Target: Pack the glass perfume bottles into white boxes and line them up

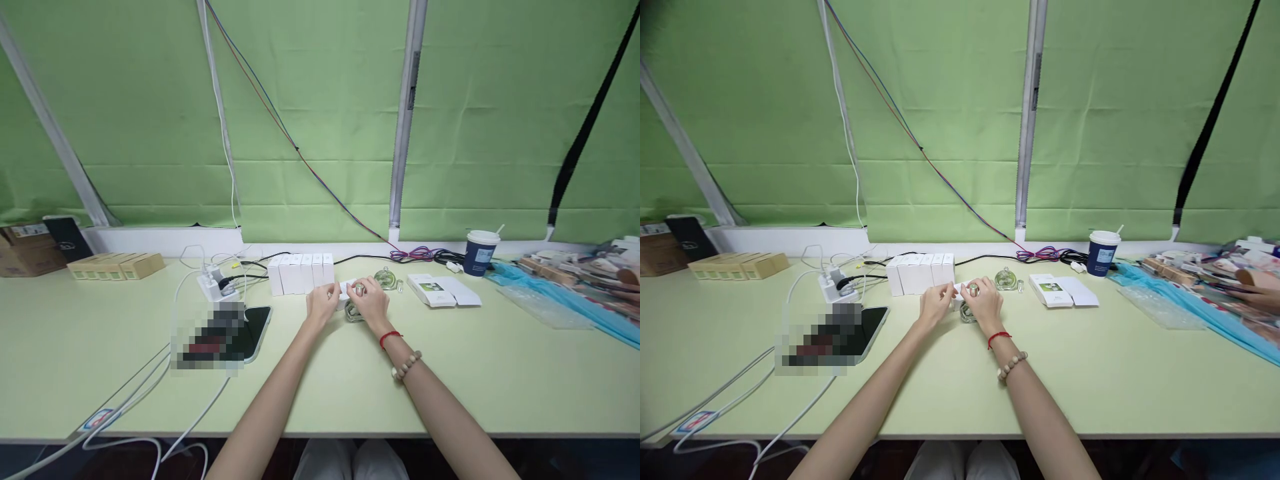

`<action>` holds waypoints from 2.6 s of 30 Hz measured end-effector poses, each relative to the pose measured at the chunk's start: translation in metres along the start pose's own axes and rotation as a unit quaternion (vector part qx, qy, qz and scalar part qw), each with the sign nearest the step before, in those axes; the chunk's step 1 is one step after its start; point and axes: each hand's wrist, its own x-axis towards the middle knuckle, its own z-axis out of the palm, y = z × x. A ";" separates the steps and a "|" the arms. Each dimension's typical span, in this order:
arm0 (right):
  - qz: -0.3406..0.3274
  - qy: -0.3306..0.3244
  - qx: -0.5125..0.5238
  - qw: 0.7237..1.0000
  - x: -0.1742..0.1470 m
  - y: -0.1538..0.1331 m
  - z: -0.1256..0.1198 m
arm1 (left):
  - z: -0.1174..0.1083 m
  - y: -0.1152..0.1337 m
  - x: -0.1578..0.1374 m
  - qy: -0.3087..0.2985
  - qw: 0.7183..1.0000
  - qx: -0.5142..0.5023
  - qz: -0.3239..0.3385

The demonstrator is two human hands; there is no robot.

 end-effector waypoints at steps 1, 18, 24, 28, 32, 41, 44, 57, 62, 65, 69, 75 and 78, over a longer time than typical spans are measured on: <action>0.004 0.005 0.006 1.000 0.000 0.001 0.000 | -0.001 0.001 -0.001 -0.001 1.000 0.013 0.026; 0.062 -0.093 0.161 0.981 -0.002 -0.015 0.004 | 0.010 -0.007 -0.005 -0.077 0.972 0.113 0.189; 0.066 -0.044 0.062 0.995 -0.004 -0.010 0.004 | 0.011 -0.008 -0.002 -0.078 0.977 0.123 0.157; 0.000 -0.026 0.053 0.998 -0.008 -0.009 0.006 | 0.013 -0.008 -0.002 -0.080 0.976 0.119 0.163; -0.029 -0.038 0.051 0.998 -0.011 -0.008 0.008 | 0.015 -0.009 -0.002 -0.077 0.975 0.123 0.167; 0.009 -0.047 0.102 0.994 -0.010 -0.011 0.005 | 0.018 -0.011 -0.001 -0.093 0.976 0.119 0.160; 0.021 -0.053 0.116 0.992 -0.008 -0.013 0.004 | 0.018 -0.009 -0.001 -0.096 0.975 0.111 0.168; 0.080 -0.031 0.278 0.957 -0.007 -0.010 0.012 | 0.015 -0.007 -0.003 -0.107 0.976 0.114 0.155; 0.078 -0.023 0.309 0.948 -0.006 -0.015 0.008 | 0.014 -0.006 -0.003 -0.113 0.976 0.109 0.151; 0.093 -0.019 0.324 0.941 -0.005 -0.016 0.009 | 0.013 -0.005 -0.003 -0.112 0.977 0.105 0.149; 0.192 -0.001 0.389 0.901 -0.004 -0.016 0.012 | 0.014 -0.005 -0.005 -0.109 0.977 0.100 0.153; 0.277 0.012 0.458 0.845 0.004 -0.014 0.016 | 0.016 -0.007 -0.005 -0.091 0.978 0.087 0.166; 0.323 0.024 0.491 0.809 0.007 -0.003 0.020 | 0.016 -0.005 -0.006 -0.086 0.979 0.078 0.168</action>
